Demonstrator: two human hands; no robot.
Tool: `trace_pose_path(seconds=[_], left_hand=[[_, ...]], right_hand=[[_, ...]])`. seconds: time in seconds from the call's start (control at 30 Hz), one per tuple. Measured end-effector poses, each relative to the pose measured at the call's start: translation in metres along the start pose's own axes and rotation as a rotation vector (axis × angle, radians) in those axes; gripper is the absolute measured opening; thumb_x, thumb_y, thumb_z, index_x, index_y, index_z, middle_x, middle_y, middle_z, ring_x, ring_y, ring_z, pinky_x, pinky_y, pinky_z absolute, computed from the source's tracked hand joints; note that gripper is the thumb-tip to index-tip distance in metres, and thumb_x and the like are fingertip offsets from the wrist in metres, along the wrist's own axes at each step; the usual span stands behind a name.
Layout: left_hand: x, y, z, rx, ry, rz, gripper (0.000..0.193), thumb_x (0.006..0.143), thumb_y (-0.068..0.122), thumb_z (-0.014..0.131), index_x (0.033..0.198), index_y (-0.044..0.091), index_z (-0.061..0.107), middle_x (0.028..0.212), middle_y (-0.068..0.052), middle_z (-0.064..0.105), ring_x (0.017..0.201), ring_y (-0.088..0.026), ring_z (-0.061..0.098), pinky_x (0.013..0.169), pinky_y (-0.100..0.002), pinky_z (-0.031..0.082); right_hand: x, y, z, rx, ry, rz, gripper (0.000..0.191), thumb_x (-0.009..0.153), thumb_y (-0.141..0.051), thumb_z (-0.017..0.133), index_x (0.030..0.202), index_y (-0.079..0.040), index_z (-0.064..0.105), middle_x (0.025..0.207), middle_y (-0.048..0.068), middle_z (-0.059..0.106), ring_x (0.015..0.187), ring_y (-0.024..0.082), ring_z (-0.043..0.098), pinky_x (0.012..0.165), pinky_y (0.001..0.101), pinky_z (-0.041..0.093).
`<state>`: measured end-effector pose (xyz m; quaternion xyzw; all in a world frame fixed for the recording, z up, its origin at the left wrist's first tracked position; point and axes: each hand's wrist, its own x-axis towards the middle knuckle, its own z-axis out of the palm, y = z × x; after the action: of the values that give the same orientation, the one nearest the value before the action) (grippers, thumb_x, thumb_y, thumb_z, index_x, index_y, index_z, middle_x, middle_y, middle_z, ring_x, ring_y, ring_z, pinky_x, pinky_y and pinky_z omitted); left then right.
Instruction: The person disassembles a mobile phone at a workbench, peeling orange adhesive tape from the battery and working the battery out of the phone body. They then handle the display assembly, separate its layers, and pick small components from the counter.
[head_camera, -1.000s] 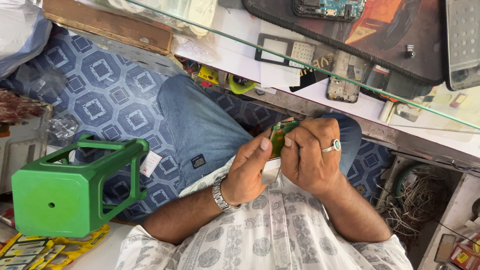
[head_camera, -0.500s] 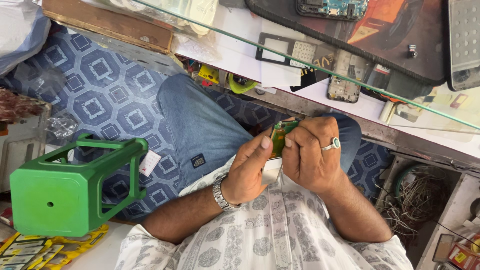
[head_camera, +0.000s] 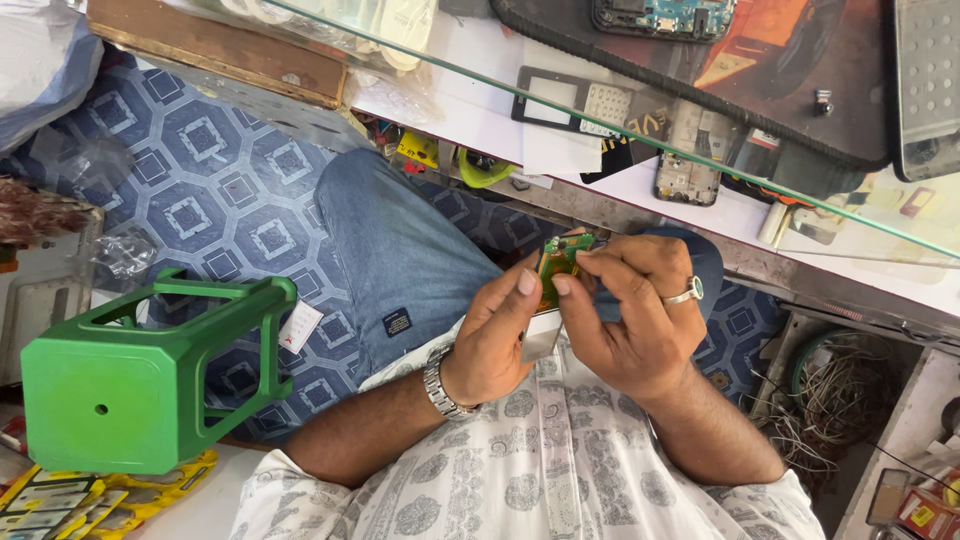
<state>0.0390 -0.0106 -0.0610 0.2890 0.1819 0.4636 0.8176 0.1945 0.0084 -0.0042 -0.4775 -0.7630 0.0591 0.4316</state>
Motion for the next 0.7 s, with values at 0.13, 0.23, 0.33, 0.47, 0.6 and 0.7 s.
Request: trace_pose_path(seconds=[0.13, 0.23, 0.33, 0.47, 0.6, 0.7], left_hand=[[0.001, 0.003, 0.003, -0.066, 0.023, -0.041, 0.058, 0.116, 0.036, 0.033, 0.16, -0.002, 0.034, 0.153, -0.013, 0.05, 0.146, -0.016, 0.045, 0.125, -0.033, 0.035], [0.002, 0.005, 0.004, -0.084, 0.013, -0.053, 0.057, 0.117, 0.036, 0.033, 0.16, -0.002, 0.035, 0.153, -0.014, 0.05, 0.145, -0.016, 0.046, 0.124, -0.033, 0.036], [0.002, 0.005, 0.004, -0.075, -0.002, -0.036, 0.057, 0.119, 0.036, 0.033, 0.16, -0.004, 0.037, 0.152, -0.015, 0.052, 0.144, -0.017, 0.048, 0.123, -0.034, 0.038], [0.002, 0.004, 0.004, -0.1, 0.008, -0.038, 0.056, 0.118, 0.034, 0.033, 0.16, -0.004, 0.036, 0.15, -0.014, 0.053, 0.141, -0.016, 0.05, 0.121, -0.033, 0.04], [0.001, 0.004, 0.005, -0.142, 0.036, -0.071, 0.055, 0.119, 0.033, 0.035, 0.159, -0.004, 0.038, 0.145, -0.014, 0.057, 0.134, -0.016, 0.054, 0.116, -0.033, 0.044], [0.001, 0.006, 0.003, -0.194, 0.026, -0.118, 0.053, 0.118, 0.034, 0.035, 0.156, -0.003, 0.041, 0.141, -0.014, 0.06, 0.129, -0.015, 0.058, 0.11, -0.032, 0.047]], right_hand=[[0.002, -0.002, -0.001, -0.061, -0.009, -0.02, 0.025, 0.085, 0.007, 0.084, 0.105, -0.001, 0.071, 0.099, 0.011, 0.066, 0.09, 0.026, 0.062, 0.079, 0.0368, 0.054], [0.003, 0.0, -0.002, -0.081, -0.018, -0.085, 0.023, 0.086, 0.008, 0.083, 0.103, 0.001, 0.07, 0.098, 0.011, 0.064, 0.088, 0.027, 0.062, 0.078, 0.0384, 0.053], [0.004, 0.005, -0.001, -0.117, -0.051, -0.157, 0.021, 0.087, 0.007, 0.081, 0.103, 0.003, 0.068, 0.099, 0.012, 0.062, 0.088, 0.029, 0.062, 0.078, 0.0405, 0.054], [0.003, 0.01, 0.0, -0.11, -0.079, -0.192, 0.019, 0.087, 0.007, 0.078, 0.102, 0.004, 0.067, 0.101, 0.015, 0.06, 0.089, 0.031, 0.062, 0.079, 0.0407, 0.054], [0.006, 0.016, -0.002, -0.074, -0.105, -0.219, 0.019, 0.085, 0.008, 0.077, 0.1, 0.004, 0.066, 0.101, 0.015, 0.061, 0.088, 0.032, 0.062, 0.077, 0.041, 0.054], [0.008, 0.019, -0.003, -0.053, -0.121, -0.229, 0.019, 0.085, 0.009, 0.077, 0.099, 0.004, 0.066, 0.099, 0.015, 0.061, 0.086, 0.032, 0.061, 0.076, 0.0411, 0.053]])
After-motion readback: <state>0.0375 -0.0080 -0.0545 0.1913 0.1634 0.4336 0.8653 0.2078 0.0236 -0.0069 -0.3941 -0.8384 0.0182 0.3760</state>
